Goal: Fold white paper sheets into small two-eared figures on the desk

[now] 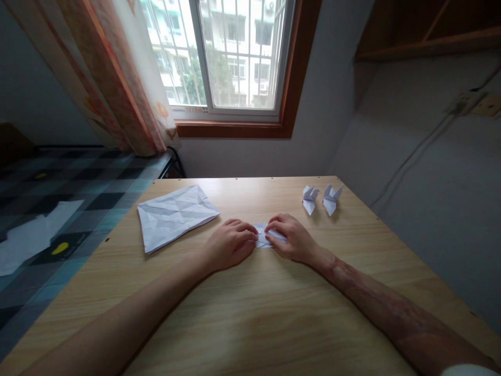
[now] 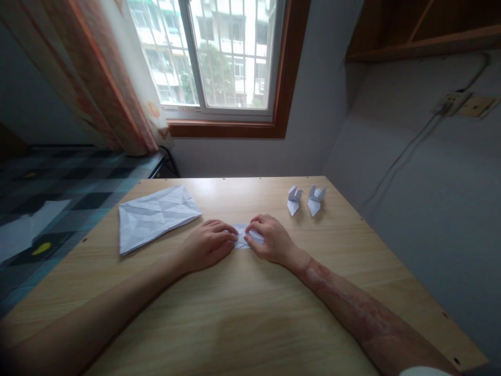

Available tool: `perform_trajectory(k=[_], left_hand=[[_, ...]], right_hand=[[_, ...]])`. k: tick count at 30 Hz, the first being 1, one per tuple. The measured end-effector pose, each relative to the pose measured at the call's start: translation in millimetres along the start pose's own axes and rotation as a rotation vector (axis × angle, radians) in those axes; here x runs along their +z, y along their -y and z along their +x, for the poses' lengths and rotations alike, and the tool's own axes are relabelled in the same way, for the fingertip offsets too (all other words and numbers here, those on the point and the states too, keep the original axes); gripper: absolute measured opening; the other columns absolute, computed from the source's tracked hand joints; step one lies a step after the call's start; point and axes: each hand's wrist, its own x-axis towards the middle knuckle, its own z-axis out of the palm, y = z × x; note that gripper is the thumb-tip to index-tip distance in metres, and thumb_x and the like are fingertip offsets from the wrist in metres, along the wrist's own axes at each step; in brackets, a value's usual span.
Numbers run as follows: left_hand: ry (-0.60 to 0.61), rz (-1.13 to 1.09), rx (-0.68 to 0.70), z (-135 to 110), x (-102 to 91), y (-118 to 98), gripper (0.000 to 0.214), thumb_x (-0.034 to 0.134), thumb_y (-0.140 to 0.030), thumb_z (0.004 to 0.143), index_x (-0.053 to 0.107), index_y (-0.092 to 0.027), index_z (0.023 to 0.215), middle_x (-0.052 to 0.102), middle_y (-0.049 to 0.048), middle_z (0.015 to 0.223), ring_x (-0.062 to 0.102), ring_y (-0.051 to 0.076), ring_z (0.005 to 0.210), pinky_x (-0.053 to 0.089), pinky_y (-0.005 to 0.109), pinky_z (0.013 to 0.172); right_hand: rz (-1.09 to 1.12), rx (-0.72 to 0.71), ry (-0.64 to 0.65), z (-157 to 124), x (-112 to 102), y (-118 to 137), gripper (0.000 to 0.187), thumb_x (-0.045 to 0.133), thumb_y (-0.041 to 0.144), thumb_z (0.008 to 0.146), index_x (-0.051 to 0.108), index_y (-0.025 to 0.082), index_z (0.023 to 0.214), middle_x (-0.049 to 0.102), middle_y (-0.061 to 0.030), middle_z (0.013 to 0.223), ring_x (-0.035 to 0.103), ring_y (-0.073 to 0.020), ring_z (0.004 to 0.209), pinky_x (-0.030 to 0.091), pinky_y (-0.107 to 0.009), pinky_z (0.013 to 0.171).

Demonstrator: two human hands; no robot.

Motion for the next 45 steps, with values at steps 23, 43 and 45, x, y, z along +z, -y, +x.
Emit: perform_trajectory(k=[23,43,45], left_hand=[[-0.053,0.059,-0.08,-4,5.2,7,0.023,0.079,-0.043,0.099,0.08,-0.026,0.116,0.08,0.0081,0.135,0.081,0.028,0.113,0.064,0.044,0.101],[0.086,-0.014,0.036,-2,8.1,12,0.035,0.056,-0.031,0.115,0.074,-0.027,0.144,0.076,0.0083,0.148,0.072,0.026,0.136,0.057,0.043,0.118],[0.085,-0.01,0.04,-2,8.4,13,0.034,0.055,-0.032,0.115,0.075,-0.027,0.143,0.076,0.0075,0.148,0.072,0.026,0.136,0.057,0.043,0.118]], right_hand=[[0.072,-0.105,0.02,-3,-4,7,0.042,0.075,0.021,0.097,0.067,0.027,0.138,0.08,-0.0098,0.128,0.072,-0.0313,0.119,0.056,-0.05,0.108],[0.034,-0.089,-0.072,-4,2,-2,0.025,0.077,0.022,0.097,0.065,0.024,0.119,0.073,-0.0067,0.103,0.069,-0.027,0.098,0.056,-0.043,0.091],[0.023,-0.105,-0.087,-5,4,-5,0.022,0.081,0.029,0.099,0.066,0.025,0.115,0.073,-0.0061,0.101,0.069,-0.0264,0.095,0.055,-0.042,0.089]])
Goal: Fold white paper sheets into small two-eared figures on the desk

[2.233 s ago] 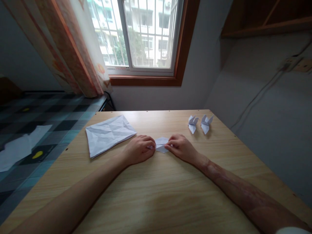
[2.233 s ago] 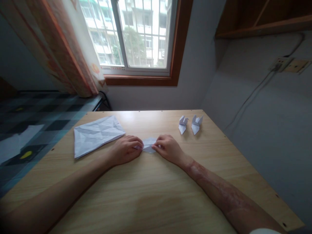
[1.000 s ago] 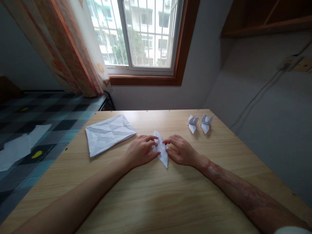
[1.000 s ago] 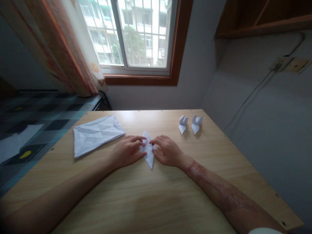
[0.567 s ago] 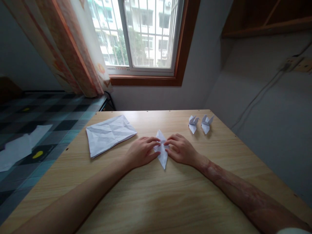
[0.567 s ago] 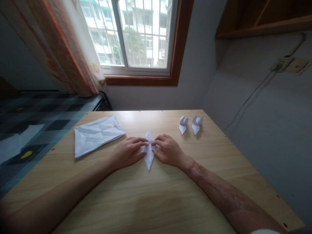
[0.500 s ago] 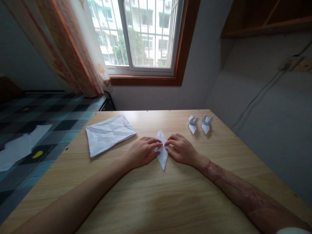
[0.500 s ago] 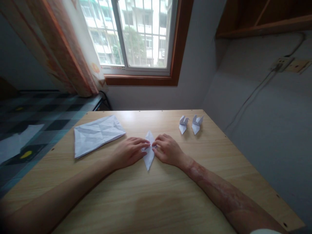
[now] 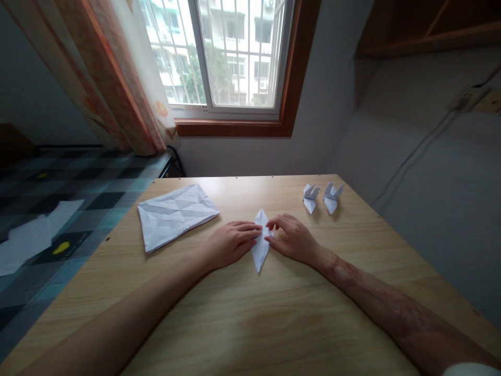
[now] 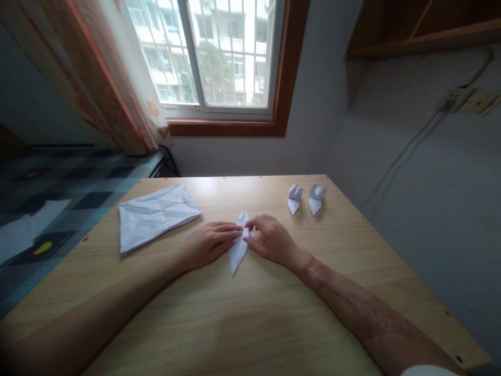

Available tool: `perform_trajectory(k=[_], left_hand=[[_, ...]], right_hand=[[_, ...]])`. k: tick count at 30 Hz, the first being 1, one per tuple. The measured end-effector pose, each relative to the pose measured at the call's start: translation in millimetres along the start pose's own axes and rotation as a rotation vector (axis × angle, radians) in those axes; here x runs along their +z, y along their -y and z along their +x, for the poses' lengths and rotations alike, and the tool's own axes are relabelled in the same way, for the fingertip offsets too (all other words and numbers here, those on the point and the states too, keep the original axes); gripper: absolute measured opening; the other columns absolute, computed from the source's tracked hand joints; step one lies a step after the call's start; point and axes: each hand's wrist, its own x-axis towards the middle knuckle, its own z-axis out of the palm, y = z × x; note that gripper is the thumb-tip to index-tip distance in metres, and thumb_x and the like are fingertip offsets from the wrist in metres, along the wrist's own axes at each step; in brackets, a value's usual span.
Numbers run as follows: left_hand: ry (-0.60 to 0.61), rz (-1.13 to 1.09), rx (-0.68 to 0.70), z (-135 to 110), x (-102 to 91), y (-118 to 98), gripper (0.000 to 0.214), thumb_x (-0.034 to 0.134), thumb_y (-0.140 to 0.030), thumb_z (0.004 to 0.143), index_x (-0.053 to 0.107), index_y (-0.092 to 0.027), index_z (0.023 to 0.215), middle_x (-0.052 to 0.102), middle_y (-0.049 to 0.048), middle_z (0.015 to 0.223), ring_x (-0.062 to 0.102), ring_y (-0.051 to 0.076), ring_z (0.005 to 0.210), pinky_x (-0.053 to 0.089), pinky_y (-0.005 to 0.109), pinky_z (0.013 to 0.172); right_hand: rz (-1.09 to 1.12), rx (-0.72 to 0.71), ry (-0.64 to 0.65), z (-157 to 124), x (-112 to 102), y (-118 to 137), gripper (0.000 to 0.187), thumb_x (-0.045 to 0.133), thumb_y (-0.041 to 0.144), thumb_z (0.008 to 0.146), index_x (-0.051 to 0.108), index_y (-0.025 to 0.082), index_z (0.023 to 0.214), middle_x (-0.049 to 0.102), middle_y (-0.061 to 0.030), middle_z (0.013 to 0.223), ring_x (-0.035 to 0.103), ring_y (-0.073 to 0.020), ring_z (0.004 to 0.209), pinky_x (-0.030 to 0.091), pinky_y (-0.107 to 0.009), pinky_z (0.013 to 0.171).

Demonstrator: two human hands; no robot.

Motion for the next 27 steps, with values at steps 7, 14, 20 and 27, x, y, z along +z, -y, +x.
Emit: perform_trajectory(k=[7,14,20,27], left_hand=[[0.016,0.042,0.022,-1,-1.5,-2,0.036,0.052,-0.033,0.117,0.074,-0.034,0.146,0.075,0.0057,0.149,0.071,0.026,0.138,0.056,0.045,0.118],[-0.03,0.008,0.046,-2,0.1,0,0.035,0.056,-0.032,0.116,0.077,-0.034,0.143,0.078,0.0056,0.144,0.075,0.025,0.133,0.059,0.043,0.116],[-0.068,-0.015,0.006,0,-1.8,-7,0.026,0.059,-0.031,0.114,0.081,-0.024,0.125,0.083,0.0082,0.127,0.081,0.023,0.112,0.064,0.035,0.099],[-0.074,-0.041,0.003,-2,-5.5,-10,0.019,0.067,-0.034,0.108,0.082,-0.024,0.112,0.084,0.0074,0.12,0.082,0.021,0.102,0.065,0.032,0.092]], right_hand=[[0.023,-0.087,0.014,2,-1,1,0.011,0.079,0.028,0.103,0.069,0.025,0.107,0.078,-0.0049,0.098,0.072,-0.0252,0.094,0.056,-0.041,0.09],[-0.015,-0.162,0.066,5,1,0,0.008,0.073,0.022,0.106,0.078,0.027,0.103,0.085,-0.0047,0.107,0.076,-0.023,0.096,0.057,-0.041,0.093],[-0.002,-0.151,0.083,5,2,-2,0.01,0.074,0.023,0.105,0.081,0.028,0.099,0.086,-0.0027,0.106,0.078,-0.022,0.094,0.058,-0.041,0.092],[-0.014,-0.149,0.107,5,-2,3,0.013,0.073,0.021,0.104,0.083,0.027,0.097,0.088,-0.0033,0.11,0.08,-0.0244,0.102,0.061,-0.046,0.101]])
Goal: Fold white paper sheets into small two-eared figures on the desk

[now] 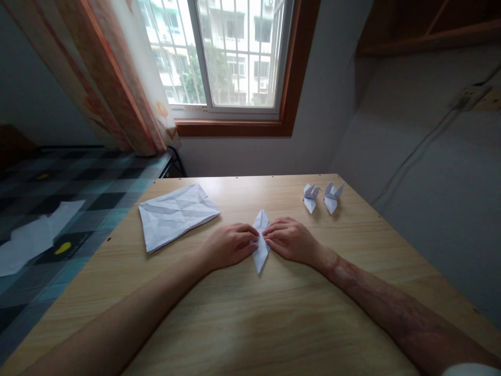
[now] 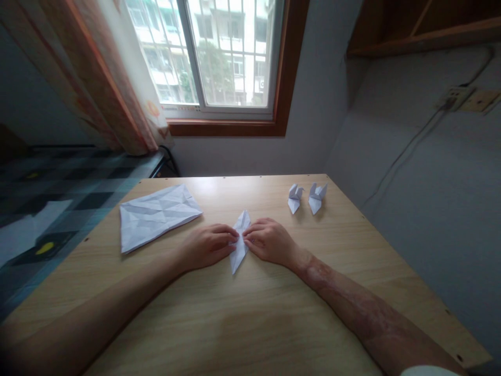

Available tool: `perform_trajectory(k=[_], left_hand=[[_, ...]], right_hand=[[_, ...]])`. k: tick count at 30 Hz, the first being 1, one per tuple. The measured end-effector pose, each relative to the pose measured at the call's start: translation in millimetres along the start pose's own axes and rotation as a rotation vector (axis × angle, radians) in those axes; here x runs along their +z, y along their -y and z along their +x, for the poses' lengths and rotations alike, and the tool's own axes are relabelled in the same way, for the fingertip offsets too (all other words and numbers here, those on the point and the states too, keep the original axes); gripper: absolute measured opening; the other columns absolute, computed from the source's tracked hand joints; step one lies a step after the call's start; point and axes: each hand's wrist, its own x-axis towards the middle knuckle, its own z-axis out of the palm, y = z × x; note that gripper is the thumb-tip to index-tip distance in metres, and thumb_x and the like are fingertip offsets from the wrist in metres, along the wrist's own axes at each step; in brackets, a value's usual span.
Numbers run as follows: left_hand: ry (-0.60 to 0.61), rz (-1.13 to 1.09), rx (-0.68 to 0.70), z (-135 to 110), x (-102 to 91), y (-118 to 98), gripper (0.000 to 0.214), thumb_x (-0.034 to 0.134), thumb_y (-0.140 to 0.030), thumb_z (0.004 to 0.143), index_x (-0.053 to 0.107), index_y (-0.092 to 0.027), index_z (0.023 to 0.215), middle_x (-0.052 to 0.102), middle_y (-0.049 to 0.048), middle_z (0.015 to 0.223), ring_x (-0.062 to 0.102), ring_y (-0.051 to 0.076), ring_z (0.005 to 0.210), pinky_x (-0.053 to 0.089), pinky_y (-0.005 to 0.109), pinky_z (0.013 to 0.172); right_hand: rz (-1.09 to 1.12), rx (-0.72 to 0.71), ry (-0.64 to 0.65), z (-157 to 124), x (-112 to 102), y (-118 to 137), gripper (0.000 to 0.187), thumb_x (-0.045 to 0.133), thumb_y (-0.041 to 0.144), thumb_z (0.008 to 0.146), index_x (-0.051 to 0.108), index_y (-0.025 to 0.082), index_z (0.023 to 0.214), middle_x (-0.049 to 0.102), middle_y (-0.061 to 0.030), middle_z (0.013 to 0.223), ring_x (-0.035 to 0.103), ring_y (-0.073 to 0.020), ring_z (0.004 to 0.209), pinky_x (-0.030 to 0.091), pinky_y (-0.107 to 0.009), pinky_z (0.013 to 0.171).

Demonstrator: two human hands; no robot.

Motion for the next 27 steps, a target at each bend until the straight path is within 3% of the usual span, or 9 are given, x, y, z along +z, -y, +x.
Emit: perform_trajectory(k=[4,7,12,17,23,27], left_hand=[[0.015,-0.006,0.024,0,-3.5,0,0.021,0.074,-0.04,0.102,0.082,-0.024,0.114,0.084,0.008,0.121,0.083,0.023,0.105,0.066,0.035,0.095],[0.005,0.024,0.046,1,-4.2,-2,0.025,0.076,-0.044,0.1,0.081,-0.023,0.113,0.085,0.0079,0.122,0.082,0.025,0.108,0.064,0.04,0.104],[-0.028,0.122,-0.038,2,-1.0,-5,0.033,0.08,-0.053,0.096,0.081,-0.022,0.11,0.084,0.0085,0.125,0.082,0.028,0.11,0.061,0.048,0.111],[-0.031,0.05,-0.143,0,2.4,2,0.029,0.081,-0.045,0.095,0.08,-0.023,0.115,0.083,0.0086,0.132,0.079,0.028,0.121,0.063,0.045,0.107],[-0.071,-0.082,-0.155,-2,4.5,9,0.027,0.074,-0.035,0.101,0.081,-0.024,0.124,0.081,0.009,0.137,0.077,0.028,0.129,0.061,0.047,0.114],[-0.01,-0.087,-0.139,-4,6.3,13,0.033,0.069,-0.033,0.106,0.078,-0.025,0.136,0.077,0.009,0.145,0.07,0.029,0.142,0.054,0.052,0.124]], right_hand=[[0.016,0.009,0.014,0,-1,1,0.017,0.072,0.019,0.102,0.082,0.027,0.091,0.087,-0.0049,0.113,0.08,-0.024,0.099,0.062,-0.044,0.099],[0.036,0.02,0.013,-1,-1,-1,0.016,0.072,0.017,0.101,0.084,0.027,0.104,0.084,-0.0062,0.116,0.078,-0.0238,0.101,0.062,-0.042,0.097],[0.015,-0.005,0.052,-2,-1,-2,0.035,0.073,0.01,0.095,0.079,0.027,0.125,0.079,-0.0083,0.116,0.074,-0.0258,0.104,0.061,-0.042,0.097],[-0.053,-0.036,0.077,-1,-3,1,0.033,0.072,0.012,0.096,0.079,0.027,0.125,0.079,-0.0091,0.118,0.073,-0.0283,0.106,0.061,-0.048,0.1],[-0.024,0.009,0.06,-2,-2,-4,0.041,0.071,0.009,0.096,0.079,0.031,0.13,0.075,-0.0083,0.146,0.069,-0.0307,0.135,0.057,-0.054,0.117],[-0.046,0.104,0.024,-6,3,-13,0.035,0.072,0.01,0.097,0.082,0.03,0.124,0.079,-0.0085,0.139,0.074,-0.029,0.128,0.06,-0.051,0.113]])
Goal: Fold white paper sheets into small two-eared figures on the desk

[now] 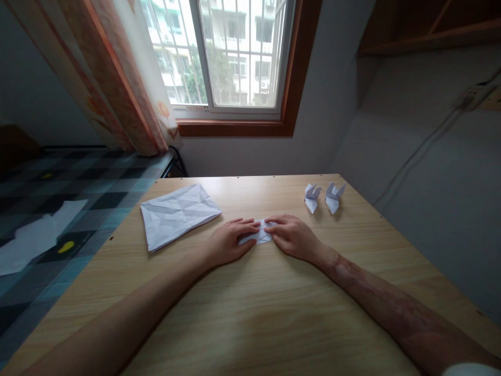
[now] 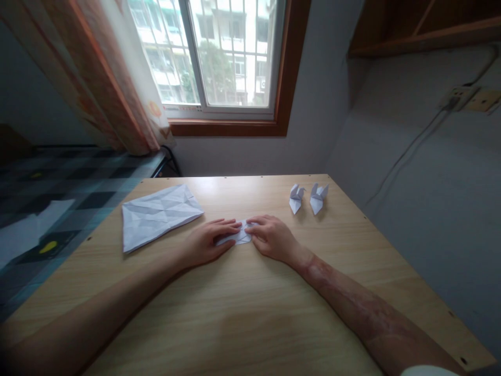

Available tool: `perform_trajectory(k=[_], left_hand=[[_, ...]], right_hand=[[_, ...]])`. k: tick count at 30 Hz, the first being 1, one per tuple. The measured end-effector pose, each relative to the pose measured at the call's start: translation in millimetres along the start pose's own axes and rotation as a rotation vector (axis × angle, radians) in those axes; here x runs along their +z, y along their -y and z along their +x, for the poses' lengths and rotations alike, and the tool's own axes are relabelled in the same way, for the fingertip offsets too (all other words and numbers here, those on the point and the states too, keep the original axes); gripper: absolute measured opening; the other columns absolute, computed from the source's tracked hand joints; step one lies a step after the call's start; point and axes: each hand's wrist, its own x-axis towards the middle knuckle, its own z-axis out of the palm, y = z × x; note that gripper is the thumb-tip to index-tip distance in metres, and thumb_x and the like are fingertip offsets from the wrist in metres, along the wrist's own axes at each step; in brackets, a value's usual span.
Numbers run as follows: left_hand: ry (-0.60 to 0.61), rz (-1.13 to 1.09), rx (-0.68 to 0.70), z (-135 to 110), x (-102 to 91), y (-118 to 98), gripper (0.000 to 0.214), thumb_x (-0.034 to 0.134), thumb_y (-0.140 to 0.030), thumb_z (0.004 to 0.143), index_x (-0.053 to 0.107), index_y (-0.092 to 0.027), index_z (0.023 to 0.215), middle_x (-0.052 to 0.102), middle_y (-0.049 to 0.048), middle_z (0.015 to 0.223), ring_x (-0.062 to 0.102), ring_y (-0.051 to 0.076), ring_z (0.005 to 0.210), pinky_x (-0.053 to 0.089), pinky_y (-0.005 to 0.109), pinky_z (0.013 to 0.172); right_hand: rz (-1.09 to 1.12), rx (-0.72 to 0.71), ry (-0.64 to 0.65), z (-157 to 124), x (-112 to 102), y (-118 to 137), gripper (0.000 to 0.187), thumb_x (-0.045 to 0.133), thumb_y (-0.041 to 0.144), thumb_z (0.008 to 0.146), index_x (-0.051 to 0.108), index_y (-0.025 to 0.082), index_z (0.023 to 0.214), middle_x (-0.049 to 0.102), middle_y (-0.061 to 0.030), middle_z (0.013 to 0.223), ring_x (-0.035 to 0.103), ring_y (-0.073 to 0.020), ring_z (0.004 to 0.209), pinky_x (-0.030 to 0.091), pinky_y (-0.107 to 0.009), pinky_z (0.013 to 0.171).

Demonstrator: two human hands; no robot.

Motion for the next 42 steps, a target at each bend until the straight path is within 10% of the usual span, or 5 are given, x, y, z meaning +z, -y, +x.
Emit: perform_trajectory(k=[12,18,31,42], left_hand=[[0.114,-0.022,0.115,1,-8.7,0,0.044,0.056,-0.02,0.11,0.069,-0.026,0.151,0.069,0.0096,0.157,0.067,0.024,0.146,0.052,0.045,0.128],[0.044,0.046,0.112,3,-10.1,-3,0.03,0.062,-0.027,0.109,0.077,-0.026,0.135,0.079,0.0087,0.141,0.078,0.025,0.125,0.061,0.042,0.112],[0.071,0.219,0.122,3,-11.5,-3,0.03,0.056,-0.032,0.115,0.078,-0.029,0.135,0.079,0.0071,0.138,0.076,0.026,0.121,0.057,0.044,0.108],[0.125,0.254,0.278,2,-9.6,-6,0.03,0.057,-0.024,0.111,0.074,-0.03,0.136,0.078,0.0074,0.138,0.074,0.026,0.118,0.057,0.043,0.106]], right_hand=[[-0.049,0.119,-0.067,1,0,0,0.009,0.081,0.028,0.101,0.074,0.024,0.098,0.08,-0.007,0.107,0.071,-0.0271,0.101,0.057,-0.044,0.092],[-0.045,0.135,-0.068,1,1,-3,0.021,0.081,0.03,0.101,0.075,0.025,0.121,0.079,-0.009,0.125,0.071,-0.0295,0.114,0.057,-0.048,0.103],[0.017,0.068,-0.05,3,-4,4,0.014,0.075,0.022,0.102,0.069,0.024,0.09,0.082,-0.0078,0.116,0.073,-0.0273,0.106,0.056,-0.046,0.099],[-0.007,0.031,-0.013,3,-2,5,0.008,0.071,0.017,0.103,0.069,0.025,0.103,0.082,-0.0082,0.119,0.072,-0.0278,0.108,0.056,-0.047,0.1]])
